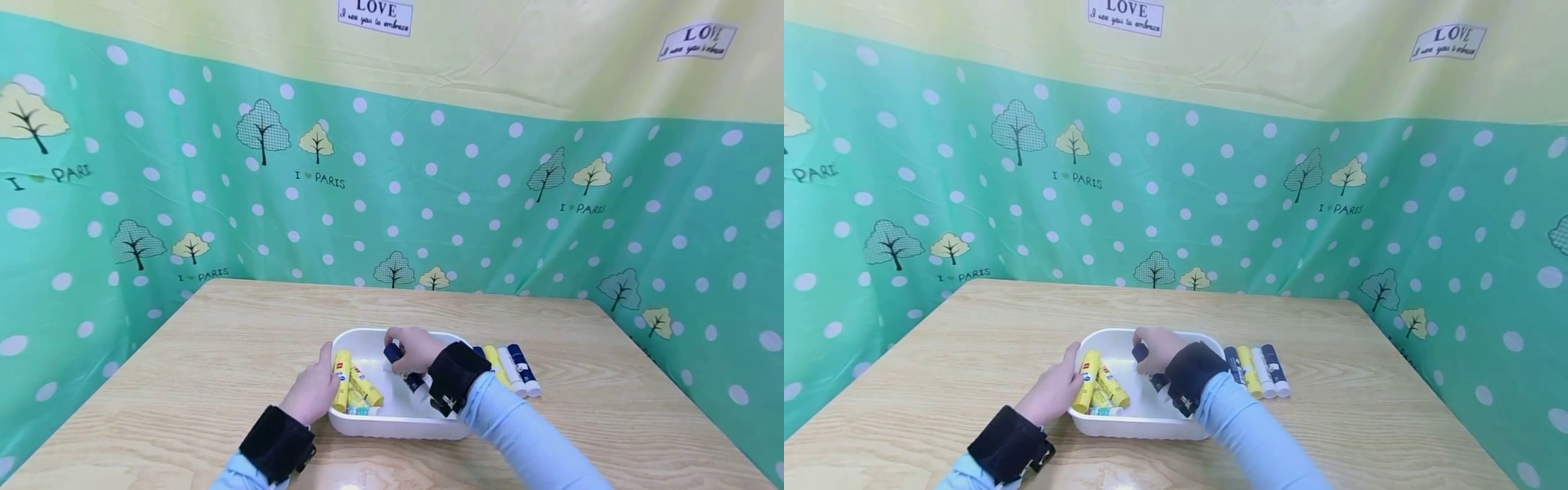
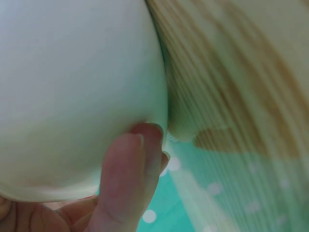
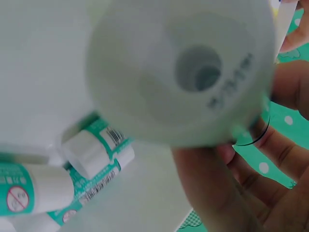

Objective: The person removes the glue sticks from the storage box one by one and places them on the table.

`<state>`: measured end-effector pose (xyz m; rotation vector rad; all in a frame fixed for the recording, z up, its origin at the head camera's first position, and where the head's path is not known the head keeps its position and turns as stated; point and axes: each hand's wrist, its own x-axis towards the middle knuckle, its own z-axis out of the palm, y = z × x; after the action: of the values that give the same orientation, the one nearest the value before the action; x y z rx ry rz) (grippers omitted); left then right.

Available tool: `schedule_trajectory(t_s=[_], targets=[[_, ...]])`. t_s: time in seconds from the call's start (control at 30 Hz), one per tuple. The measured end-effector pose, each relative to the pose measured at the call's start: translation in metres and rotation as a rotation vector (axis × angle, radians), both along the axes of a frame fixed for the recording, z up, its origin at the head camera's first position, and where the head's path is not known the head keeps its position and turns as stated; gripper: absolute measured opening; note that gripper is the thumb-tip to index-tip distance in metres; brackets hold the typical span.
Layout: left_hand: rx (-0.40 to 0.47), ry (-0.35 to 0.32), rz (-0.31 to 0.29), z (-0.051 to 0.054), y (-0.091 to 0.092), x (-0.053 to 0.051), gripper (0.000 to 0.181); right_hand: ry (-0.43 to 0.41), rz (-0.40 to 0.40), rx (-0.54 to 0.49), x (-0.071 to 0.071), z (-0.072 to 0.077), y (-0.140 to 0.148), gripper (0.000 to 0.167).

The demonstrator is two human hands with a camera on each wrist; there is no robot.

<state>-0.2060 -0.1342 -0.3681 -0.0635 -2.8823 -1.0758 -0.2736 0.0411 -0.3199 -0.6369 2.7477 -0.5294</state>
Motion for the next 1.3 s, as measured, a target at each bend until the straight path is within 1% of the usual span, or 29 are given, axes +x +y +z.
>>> schedule_trajectory(t_s=[0.1, 0.23, 0.33, 0.4, 0.57, 0.63, 0.7, 0.8, 0.9, 1.07, 1.3], targets=[[0.002, 0.002, 0.002, 0.0, 0.001, 0.0, 0.055, 0.028, 0.001, -0.017, -0.001, 0.005, 0.004, 0.034], [0.015, -0.016, -0.001, 0.001, 0.0, 0.0, 0.055, 0.069, 0.008, -0.04, -0.001, 0.013, 0.01, 0.034], [0.009, -0.027, 0.002, 0.001, -0.002, 0.0, 0.055, 0.088, 0.004, -0.052, -0.002, 0.018, 0.015, 0.034], [-0.006, -0.022, 0.005, 0.0, -0.004, 0.0, 0.056, 0.093, -0.007, -0.059, -0.004, 0.02, 0.019, 0.034], [-0.032, 0.009, 0.002, 0.0, -0.009, 0.0, 0.056, 0.065, -0.063, -0.129, -0.009, 0.026, 0.033, 0.032], [-0.033, 0.013, 0.001, 0.0, -0.009, 0.001, 0.055, 0.048, -0.095, -0.153, -0.011, 0.027, 0.04, 0.032], [-0.025, 0.003, 0.003, 0.0, -0.009, 0.001, 0.056, 0.049, -0.125, -0.159, -0.013, 0.029, 0.048, 0.033], [-0.012, -0.005, 0.003, 0.001, -0.007, 0.001, 0.055, 0.051, -0.184, -0.151, -0.014, 0.031, 0.063, 0.034], [-0.003, -0.014, 0.0, 0.001, -0.006, 0.0, 0.055, 0.071, -0.225, -0.139, -0.016, 0.031, 0.078, 0.034], [-0.004, -0.008, -0.001, 0.0, -0.005, -0.001, 0.055, 0.089, -0.262, -0.136, -0.021, 0.031, 0.102, 0.036], [-0.001, 0.008, -0.005, -0.001, -0.003, -0.002, 0.056, 0.078, -0.316, -0.12, -0.026, 0.032, 0.133, 0.035]])
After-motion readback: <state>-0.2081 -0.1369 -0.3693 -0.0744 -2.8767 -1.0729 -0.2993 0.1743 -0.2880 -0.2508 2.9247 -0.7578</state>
